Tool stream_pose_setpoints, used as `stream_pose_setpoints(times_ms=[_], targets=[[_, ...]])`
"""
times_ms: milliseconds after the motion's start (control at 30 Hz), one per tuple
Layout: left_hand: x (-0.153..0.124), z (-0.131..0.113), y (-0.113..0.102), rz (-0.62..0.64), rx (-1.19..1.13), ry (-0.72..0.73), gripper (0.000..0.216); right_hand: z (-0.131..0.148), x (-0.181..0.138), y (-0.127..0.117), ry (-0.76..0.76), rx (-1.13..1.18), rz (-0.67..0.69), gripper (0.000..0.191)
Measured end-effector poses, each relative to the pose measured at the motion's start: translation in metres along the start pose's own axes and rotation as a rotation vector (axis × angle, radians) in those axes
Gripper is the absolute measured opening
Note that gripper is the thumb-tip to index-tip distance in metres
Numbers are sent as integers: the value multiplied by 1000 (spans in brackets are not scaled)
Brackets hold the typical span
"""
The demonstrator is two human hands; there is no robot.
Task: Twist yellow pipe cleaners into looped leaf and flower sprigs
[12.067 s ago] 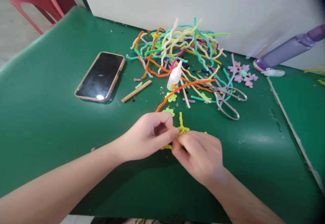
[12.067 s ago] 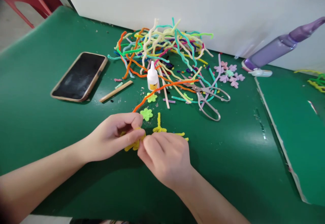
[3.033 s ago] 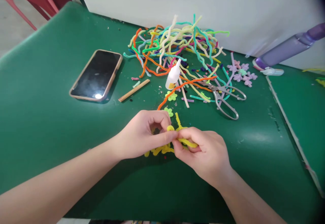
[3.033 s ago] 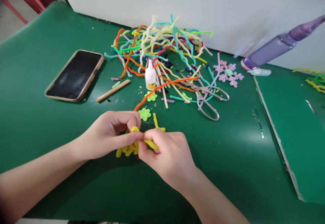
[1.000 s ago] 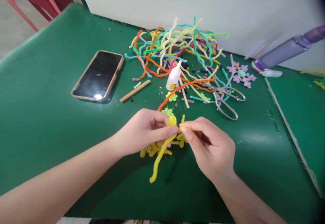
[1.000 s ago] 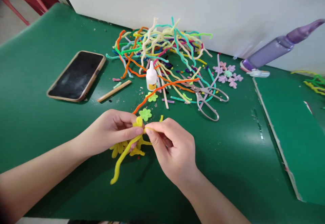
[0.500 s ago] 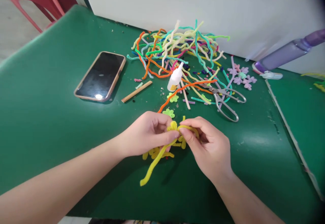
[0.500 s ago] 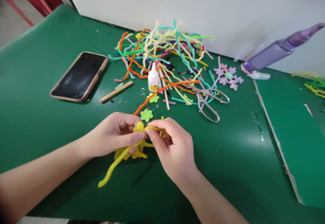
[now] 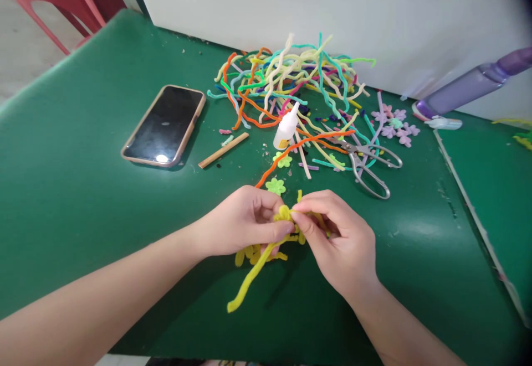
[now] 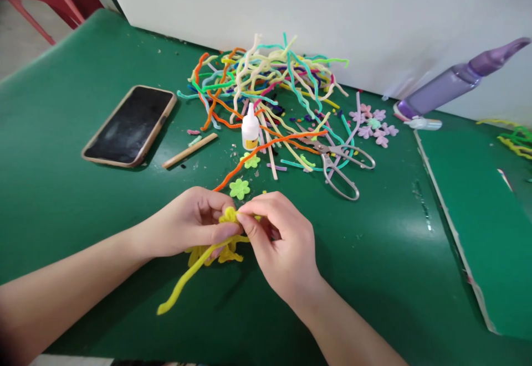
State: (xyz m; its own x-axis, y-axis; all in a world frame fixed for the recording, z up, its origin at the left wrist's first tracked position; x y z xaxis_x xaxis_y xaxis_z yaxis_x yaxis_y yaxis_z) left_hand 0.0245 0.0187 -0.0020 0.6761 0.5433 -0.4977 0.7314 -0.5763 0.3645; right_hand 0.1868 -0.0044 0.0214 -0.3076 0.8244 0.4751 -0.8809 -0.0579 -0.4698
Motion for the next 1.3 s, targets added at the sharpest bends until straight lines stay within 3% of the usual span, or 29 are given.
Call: stream_pose_setpoints(times_ms=[433, 733, 867, 1067, 1300], targets=[[-2, -6, -1, 17, -82, 23, 19, 0, -1, -1, 81, 27, 5, 14], [-3, -4, 3, 95, -76, -9, 17, 3, -2, 0, 1, 36, 18, 16], [-2, -4, 2, 42, -91, 27, 15, 2, -2, -3, 33, 56, -10, 16], [-1, -6, -4, -105, -152, 194, 19, 1, -3, -3, 50, 63, -29, 15], [-1, -7, -3, -128, -73, 114, 15, 1, -2, -4, 42, 34, -40, 13]])
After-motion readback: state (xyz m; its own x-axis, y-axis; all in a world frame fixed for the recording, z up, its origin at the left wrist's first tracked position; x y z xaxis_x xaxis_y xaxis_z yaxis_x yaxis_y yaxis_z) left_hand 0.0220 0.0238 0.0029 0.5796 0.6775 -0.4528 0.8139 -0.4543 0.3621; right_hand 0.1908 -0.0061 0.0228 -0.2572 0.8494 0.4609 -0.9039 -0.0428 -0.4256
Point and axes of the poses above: each hand's wrist, its own x-axis towards the middle knuckle, its own y-axis out of the palm, z = x × y, the point moved 2 cm from there along x, towards the middle knuckle, and after that the axes turned 12 degrees about -y, right-handed, at the moved point
